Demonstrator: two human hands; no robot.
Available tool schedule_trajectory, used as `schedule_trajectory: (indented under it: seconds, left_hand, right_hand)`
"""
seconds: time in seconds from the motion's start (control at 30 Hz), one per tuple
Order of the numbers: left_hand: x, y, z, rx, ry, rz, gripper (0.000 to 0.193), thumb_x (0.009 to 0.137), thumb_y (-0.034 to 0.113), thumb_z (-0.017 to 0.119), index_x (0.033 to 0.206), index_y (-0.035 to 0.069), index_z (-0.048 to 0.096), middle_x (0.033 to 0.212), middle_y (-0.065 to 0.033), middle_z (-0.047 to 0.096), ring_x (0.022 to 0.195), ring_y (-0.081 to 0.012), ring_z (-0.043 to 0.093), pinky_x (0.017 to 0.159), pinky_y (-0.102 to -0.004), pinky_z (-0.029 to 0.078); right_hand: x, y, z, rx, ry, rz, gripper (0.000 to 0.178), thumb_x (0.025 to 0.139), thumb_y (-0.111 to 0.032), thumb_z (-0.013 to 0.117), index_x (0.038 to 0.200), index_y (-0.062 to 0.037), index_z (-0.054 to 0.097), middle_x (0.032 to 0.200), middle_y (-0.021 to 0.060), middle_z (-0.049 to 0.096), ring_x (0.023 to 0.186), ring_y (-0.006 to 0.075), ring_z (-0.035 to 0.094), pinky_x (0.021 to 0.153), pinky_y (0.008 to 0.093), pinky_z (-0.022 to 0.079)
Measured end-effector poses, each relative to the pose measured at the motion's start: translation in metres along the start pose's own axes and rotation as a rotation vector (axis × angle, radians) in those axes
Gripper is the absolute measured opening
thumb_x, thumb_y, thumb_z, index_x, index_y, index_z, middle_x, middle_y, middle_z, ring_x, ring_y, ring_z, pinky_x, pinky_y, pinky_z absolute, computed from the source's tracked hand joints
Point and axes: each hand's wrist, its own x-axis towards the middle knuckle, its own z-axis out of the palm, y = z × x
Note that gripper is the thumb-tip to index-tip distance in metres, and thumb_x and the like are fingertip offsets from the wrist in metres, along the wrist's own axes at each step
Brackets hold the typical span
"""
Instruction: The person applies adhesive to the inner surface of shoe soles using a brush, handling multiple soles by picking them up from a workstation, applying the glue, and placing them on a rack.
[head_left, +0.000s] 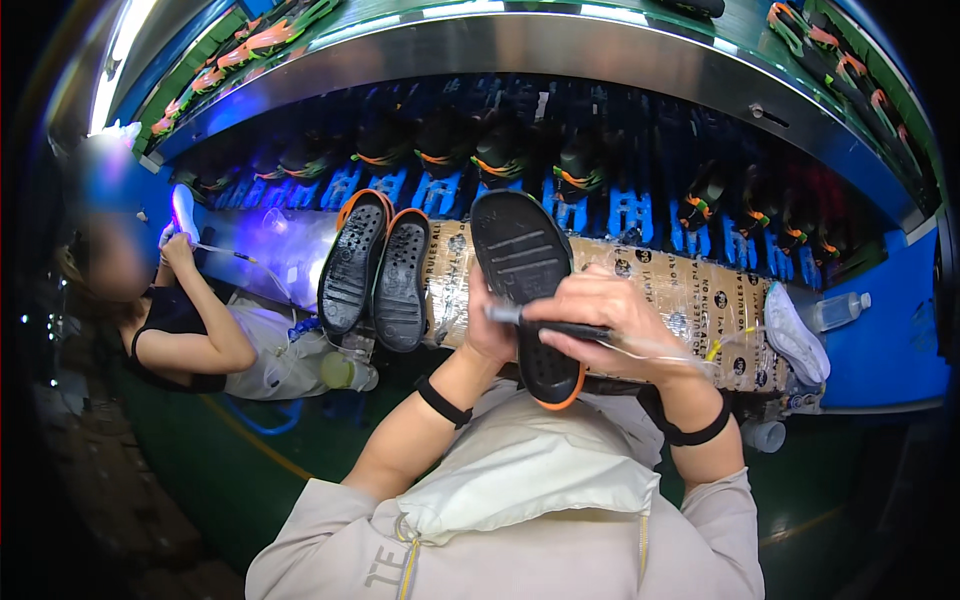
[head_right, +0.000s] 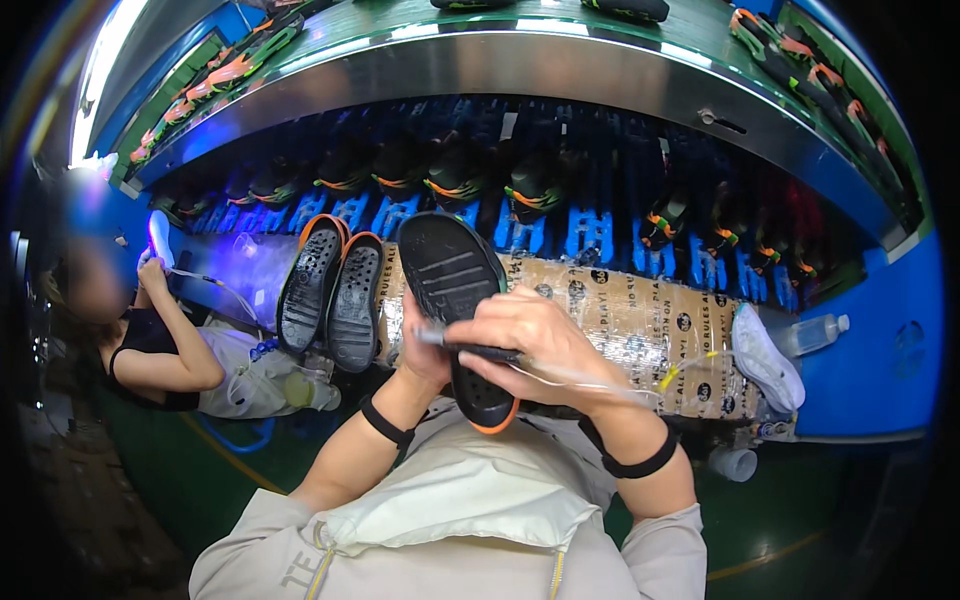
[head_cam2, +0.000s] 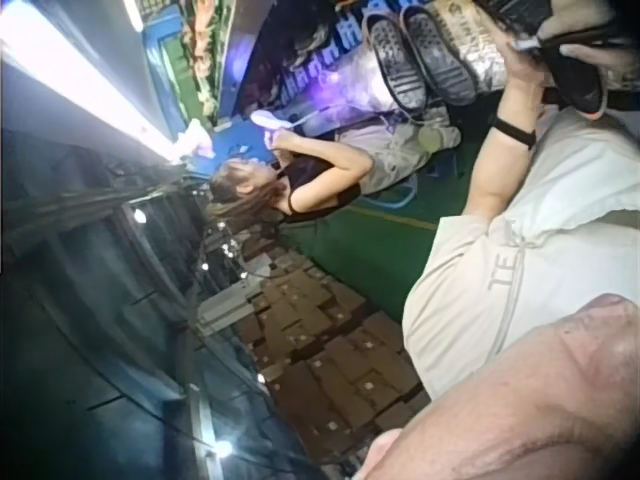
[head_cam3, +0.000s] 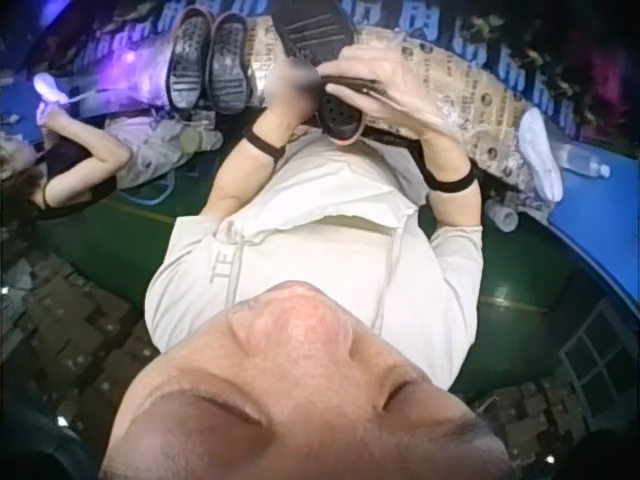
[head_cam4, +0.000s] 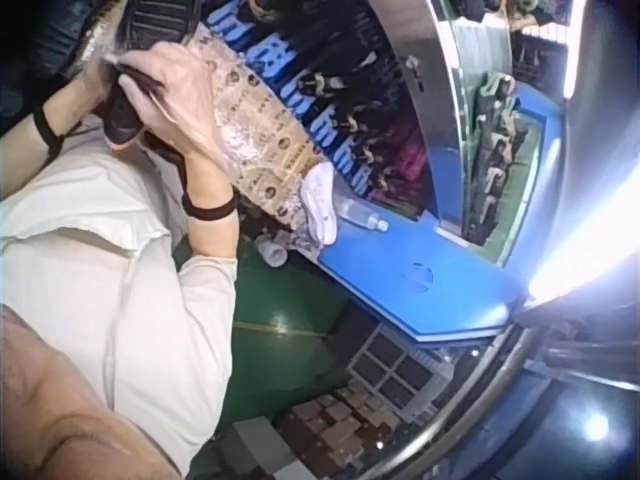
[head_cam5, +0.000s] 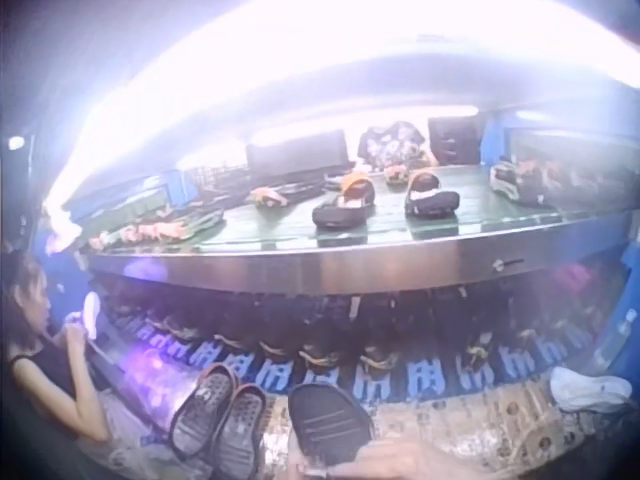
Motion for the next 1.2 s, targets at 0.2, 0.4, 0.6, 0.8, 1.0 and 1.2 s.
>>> schedule_trajectory:
  seconds: [0.2,0.4,0.6,0.8,1.0,1.2]
  left_hand:
    - [0.009,0.015,0.011,0.055,0.080,0.096,0.089,0.103,0.080,0.038,0.150,0.008,0.060,0.139,-0.0208,0.068,0.122,-0.0358,0.070,0.105,-0.0517,0.058]
    - [0.021,0.040,0.025,-0.105,0.029,0.111,0.102,0.096,0.087,0.041,0.144,-0.001,0.059,0.126,-0.0258,0.066,0.109,-0.0379,0.066,0.098,-0.0517,0.058]
    - [0.039,0.072,0.031,-0.089,-0.069,0.207,0.110,0.095,0.091,0.033,0.144,-0.004,0.060,0.127,-0.0231,0.070,0.108,-0.0361,0.069,0.097,-0.0497,0.059]
    - [0.048,0.090,0.041,-0.091,-0.209,0.206,0.117,0.092,0.094,0.036,0.146,-0.007,0.057,0.130,-0.0263,0.069,0.110,-0.0369,0.069,0.098,-0.0497,0.059]
    - [0.054,0.098,0.057,0.066,-0.323,0.174,0.129,0.084,0.103,0.039,0.149,-0.007,0.055,0.134,-0.0270,0.068,0.113,-0.0384,0.072,0.099,-0.0513,0.060]
    - [0.072,0.113,0.056,0.249,-0.466,0.023,0.133,0.078,0.104,0.051,0.155,-0.005,0.048,0.141,-0.0301,0.064,0.119,-0.0416,0.070,0.103,-0.0541,0.059]
  right_hand:
    - [0.002,-0.013,0.015,-0.080,0.178,0.041,0.028,0.086,-0.009,0.084,0.114,-0.0085,0.080,0.088,0.0089,0.073,0.082,0.0288,0.069,0.080,0.0400,0.048]
    - [0.000,-0.029,0.016,0.037,0.249,0.143,0.033,0.088,-0.008,0.083,0.120,-0.0095,0.077,0.085,0.0064,0.066,0.086,0.0274,0.067,0.081,0.0402,0.048]
    - [0.001,-0.034,0.011,0.146,0.031,0.006,0.031,0.088,-0.009,0.084,0.119,-0.0087,0.078,0.091,0.0078,0.072,0.087,0.0262,0.069,0.080,0.0408,0.047]
    - [0.006,-0.042,0.001,-0.030,-0.006,-0.038,0.032,0.086,-0.011,0.089,0.117,-0.0096,0.082,0.088,0.0062,0.073,0.080,0.0254,0.067,0.078,0.0391,0.047]
    - [0.011,-0.035,-0.003,0.068,0.098,0.002,0.032,0.086,-0.011,0.089,0.118,-0.0098,0.082,0.084,0.0055,0.067,0.079,0.0252,0.063,0.076,0.0402,0.045]
    - [0.013,-0.036,-0.022,0.182,-0.046,-0.043,0.028,0.087,-0.017,0.090,0.112,-0.0079,0.083,0.082,0.0060,0.067,0.078,0.0260,0.063,0.075,0.0424,0.047]
